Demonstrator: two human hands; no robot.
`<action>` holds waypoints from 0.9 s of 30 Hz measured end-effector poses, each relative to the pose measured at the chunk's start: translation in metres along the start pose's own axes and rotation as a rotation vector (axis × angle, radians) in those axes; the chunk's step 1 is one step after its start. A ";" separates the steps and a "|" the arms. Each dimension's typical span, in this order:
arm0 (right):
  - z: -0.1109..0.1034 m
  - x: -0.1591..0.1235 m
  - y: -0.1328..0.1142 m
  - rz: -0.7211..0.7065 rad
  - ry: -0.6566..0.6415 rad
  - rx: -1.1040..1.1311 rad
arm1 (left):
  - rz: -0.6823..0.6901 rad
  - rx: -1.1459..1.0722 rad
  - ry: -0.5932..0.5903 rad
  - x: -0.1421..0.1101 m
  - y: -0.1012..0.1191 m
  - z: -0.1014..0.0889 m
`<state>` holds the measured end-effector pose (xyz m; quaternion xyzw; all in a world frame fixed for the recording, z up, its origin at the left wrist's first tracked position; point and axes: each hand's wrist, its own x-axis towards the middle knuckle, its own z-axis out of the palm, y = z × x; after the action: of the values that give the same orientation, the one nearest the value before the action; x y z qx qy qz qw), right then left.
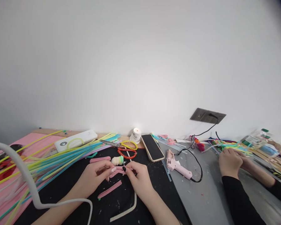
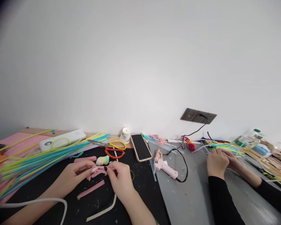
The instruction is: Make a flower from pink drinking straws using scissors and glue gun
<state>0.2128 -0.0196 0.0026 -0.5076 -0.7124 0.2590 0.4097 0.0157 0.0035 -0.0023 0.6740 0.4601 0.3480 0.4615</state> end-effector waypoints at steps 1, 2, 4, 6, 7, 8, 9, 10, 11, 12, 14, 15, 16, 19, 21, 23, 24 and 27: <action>0.000 0.000 0.000 0.000 0.010 0.004 | 0.001 0.016 -0.015 0.000 0.000 0.000; 0.000 0.000 0.001 0.002 0.020 0.010 | 0.000 0.034 -0.029 0.000 0.001 0.001; 0.000 0.000 0.000 0.013 0.033 0.031 | -0.002 0.072 -0.048 -0.001 0.000 0.003; 0.000 0.000 -0.001 0.031 0.037 0.063 | 0.001 0.111 -0.055 -0.001 -0.001 0.005; 0.000 0.001 -0.002 0.041 0.039 0.083 | 0.004 0.129 -0.056 -0.001 -0.002 0.006; 0.001 0.000 -0.002 0.050 0.041 0.105 | 0.007 0.148 -0.060 -0.002 -0.003 0.007; 0.001 0.000 -0.003 0.059 0.043 0.128 | 0.011 0.166 -0.066 -0.002 -0.004 0.007; 0.001 0.000 -0.004 0.067 0.042 0.148 | 0.019 0.183 -0.074 -0.002 -0.004 0.007; 0.001 -0.001 -0.004 0.071 0.041 0.165 | 0.031 0.200 -0.082 -0.002 -0.004 0.007; 0.001 -0.001 -0.005 0.073 0.039 0.176 | 0.044 0.220 -0.091 -0.002 -0.004 0.007; 0.001 -0.003 -0.005 0.071 0.035 0.183 | 0.066 0.260 -0.108 -0.003 -0.001 0.007; 0.001 -0.003 -0.006 0.066 0.032 0.183 | 0.075 0.279 -0.112 -0.004 0.000 0.007; 0.001 -0.003 -0.006 0.062 0.029 0.183 | 0.083 0.296 -0.114 -0.004 0.001 0.007; 0.000 -0.002 -0.007 0.056 0.020 0.179 | 0.098 0.328 -0.113 -0.005 0.003 0.007; -0.001 0.000 -0.007 0.054 0.015 0.164 | 0.092 0.319 -0.109 -0.005 0.003 0.007; -0.003 0.001 -0.005 0.037 0.008 0.136 | 0.096 0.290 -0.113 -0.004 0.003 0.007; -0.004 0.001 -0.004 0.023 0.007 0.120 | 0.105 0.272 -0.115 -0.004 0.003 0.006; -0.005 0.000 -0.001 -0.010 0.003 0.079 | 0.141 0.233 -0.096 -0.004 0.003 0.007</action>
<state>0.2168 -0.0198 0.0062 -0.4877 -0.7036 0.2839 0.4319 0.0209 -0.0030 -0.0022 0.7693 0.4265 0.2912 0.3762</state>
